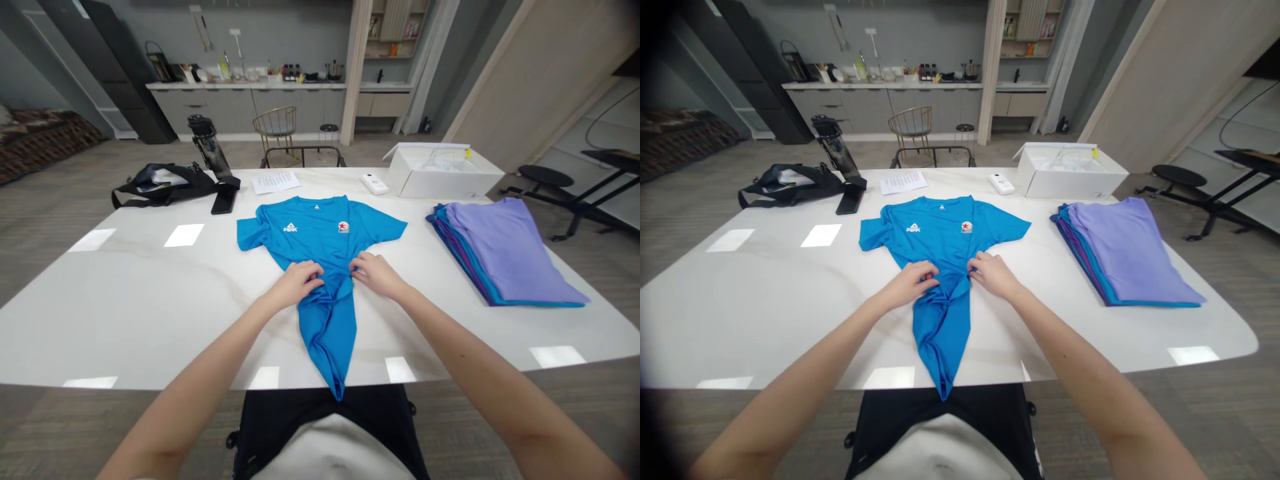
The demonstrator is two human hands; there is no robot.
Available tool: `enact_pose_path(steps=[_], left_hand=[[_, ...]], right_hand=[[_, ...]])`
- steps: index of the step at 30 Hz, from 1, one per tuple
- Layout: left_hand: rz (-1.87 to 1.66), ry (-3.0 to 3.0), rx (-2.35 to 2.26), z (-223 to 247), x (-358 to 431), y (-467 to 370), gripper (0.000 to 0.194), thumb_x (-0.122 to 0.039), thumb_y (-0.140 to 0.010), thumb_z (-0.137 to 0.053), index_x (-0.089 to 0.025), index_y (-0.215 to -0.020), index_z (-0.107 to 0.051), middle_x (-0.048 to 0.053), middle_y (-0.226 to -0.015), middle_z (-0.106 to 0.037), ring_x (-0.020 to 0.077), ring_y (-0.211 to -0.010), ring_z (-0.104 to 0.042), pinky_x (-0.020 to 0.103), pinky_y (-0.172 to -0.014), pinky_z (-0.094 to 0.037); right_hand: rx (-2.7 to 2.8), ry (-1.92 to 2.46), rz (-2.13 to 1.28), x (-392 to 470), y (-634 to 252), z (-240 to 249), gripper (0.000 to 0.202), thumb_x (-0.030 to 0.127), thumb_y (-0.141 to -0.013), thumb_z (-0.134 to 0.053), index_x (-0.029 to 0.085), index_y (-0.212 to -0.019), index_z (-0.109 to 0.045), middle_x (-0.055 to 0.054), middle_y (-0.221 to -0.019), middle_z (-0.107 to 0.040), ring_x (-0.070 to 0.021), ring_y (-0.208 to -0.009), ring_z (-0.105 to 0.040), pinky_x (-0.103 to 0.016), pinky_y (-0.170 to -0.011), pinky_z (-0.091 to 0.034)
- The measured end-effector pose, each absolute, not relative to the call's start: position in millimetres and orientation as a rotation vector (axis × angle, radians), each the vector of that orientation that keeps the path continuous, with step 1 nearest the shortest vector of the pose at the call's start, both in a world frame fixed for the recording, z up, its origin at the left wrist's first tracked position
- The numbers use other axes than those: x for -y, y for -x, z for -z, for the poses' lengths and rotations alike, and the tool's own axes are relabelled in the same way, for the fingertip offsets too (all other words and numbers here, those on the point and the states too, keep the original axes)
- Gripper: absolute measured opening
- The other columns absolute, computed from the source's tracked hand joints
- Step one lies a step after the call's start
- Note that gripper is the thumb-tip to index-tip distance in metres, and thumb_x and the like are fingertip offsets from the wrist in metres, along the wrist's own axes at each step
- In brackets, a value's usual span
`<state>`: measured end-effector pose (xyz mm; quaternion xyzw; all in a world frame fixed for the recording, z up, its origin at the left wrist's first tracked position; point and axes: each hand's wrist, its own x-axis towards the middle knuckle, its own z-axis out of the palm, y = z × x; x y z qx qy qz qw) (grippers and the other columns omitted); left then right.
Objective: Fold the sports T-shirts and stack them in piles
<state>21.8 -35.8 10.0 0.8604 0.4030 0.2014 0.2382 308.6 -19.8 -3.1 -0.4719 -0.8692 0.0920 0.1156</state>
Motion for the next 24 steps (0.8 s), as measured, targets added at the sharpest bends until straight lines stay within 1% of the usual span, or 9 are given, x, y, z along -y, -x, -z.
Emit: enact_pose_path(steps=[6, 8, 10, 13, 15, 17, 19, 21, 24], left_hand=[[-0.802, -2.178, -1.343, -14.6, 79.4, 54.5, 0.019, -0.038, -0.097, -0.054, -0.022, -0.104, -0.061, 0.002, -0.094, -0.064, 0.0190, -0.087, -0.061, 0.031, -0.080, -0.047], [-0.749, -2.160, -1.502, -7.6, 93.0, 78.4, 0.017, -0.036, -0.095, -0.054, -0.022, -0.101, -0.061, 0.002, -0.095, -0.064, 0.0211, -0.090, -0.063, 0.034, -0.083, -0.049], [-0.691, -2.151, -1.725, -1.4, 106.1, 91.0, 0.020, -0.029, -0.089, -0.055, -0.022, -0.106, -0.062, 0.007, -0.105, -0.065, 0.0258, -0.100, -0.064, 0.039, -0.088, -0.049], [-0.710, -2.242, -1.951, -1.3, 123.7, 84.1, 0.056, -0.019, -0.081, -0.057, -0.020, -0.136, -0.054, 0.016, -0.139, -0.057, 0.0334, -0.128, -0.055, 0.049, -0.103, -0.042], [-0.687, -2.426, -1.895, -5.4, 131.7, 68.5, 0.072, -0.014, -0.080, -0.055, -0.023, -0.150, -0.044, 0.016, -0.155, -0.047, 0.0335, -0.141, -0.045, 0.053, -0.113, -0.033], [-0.540, -2.591, -1.722, -7.5, 134.7, 52.9, 0.066, -0.014, -0.084, -0.054, -0.027, -0.148, -0.049, 0.012, -0.154, -0.051, 0.0312, -0.141, -0.047, 0.053, -0.116, -0.028], [-0.366, -2.646, -1.585, -4.9, 133.2, 43.4, 0.047, -0.019, -0.091, -0.053, -0.028, -0.137, -0.060, 0.010, -0.142, -0.063, 0.0291, -0.130, -0.056, 0.053, -0.113, -0.030], [-0.257, -2.652, -1.560, 1.2, 129.6, 42.5, 0.033, -0.025, -0.097, -0.050, -0.026, -0.126, -0.066, 0.009, -0.128, -0.070, 0.0275, -0.117, -0.063, 0.051, -0.108, -0.035], [-0.226, -2.670, -1.609, 7.5, 126.7, 55.7, 0.029, -0.025, -0.101, -0.045, -0.023, -0.116, -0.070, 0.010, -0.114, -0.072, 0.0262, -0.108, -0.066, 0.046, -0.101, -0.041]], right_hand=[[2.439, 1.669, -0.062, 35.3, -355.0, 0.1, 0.018, 0.030, -0.100, -0.055, 0.021, -0.108, -0.070, -0.011, -0.107, -0.063, -0.0268, -0.099, -0.061, -0.035, -0.080, -0.042], [2.383, 1.787, -0.012, 44.5, -362.4, -0.7, 0.022, 0.025, -0.099, -0.053, 0.020, -0.112, -0.070, -0.014, -0.112, -0.063, -0.0296, -0.103, -0.060, -0.037, -0.081, -0.043], [2.336, 1.807, 0.015, 57.1, -356.0, -1.3, 0.030, 0.017, -0.095, -0.051, 0.019, -0.119, -0.069, -0.016, -0.119, -0.063, -0.0312, -0.107, -0.059, -0.039, -0.085, -0.043], [2.430, 1.544, -0.111, 79.6, -321.3, -1.8, 0.042, 0.014, -0.090, -0.052, 0.021, -0.128, -0.067, -0.013, -0.133, -0.061, -0.0298, -0.116, -0.055, -0.040, -0.094, -0.042], [2.538, 1.375, -0.247, 93.4, -290.2, -2.2, 0.049, 0.015, -0.088, -0.054, 0.025, -0.134, -0.066, -0.009, -0.142, -0.059, -0.0287, -0.119, -0.053, -0.040, -0.096, -0.041], [2.612, 1.332, -0.336, 103.6, -262.2, -3.0, 0.054, 0.018, -0.088, -0.056, 0.027, -0.140, -0.062, -0.008, -0.144, -0.059, -0.0290, -0.119, -0.052, -0.041, -0.094, -0.041], [2.660, 1.351, -0.350, 109.3, -243.3, -5.0, 0.049, 0.019, -0.091, -0.054, 0.028, -0.138, -0.064, -0.009, -0.137, -0.063, -0.0287, -0.117, -0.053, -0.040, -0.092, -0.040], [2.697, 1.375, -0.303, 110.8, -236.5, -8.5, 0.038, 0.018, -0.094, -0.052, 0.027, -0.126, -0.070, -0.009, -0.124, -0.067, -0.0276, -0.112, -0.055, -0.039, -0.090, -0.039], [2.695, 1.409, -0.205, 108.8, -249.5, -16.9, 0.025, 0.017, -0.096, -0.051, 0.024, -0.108, -0.072, -0.008, -0.113, -0.070, -0.0262, -0.107, -0.057, -0.037, -0.088, -0.038]])
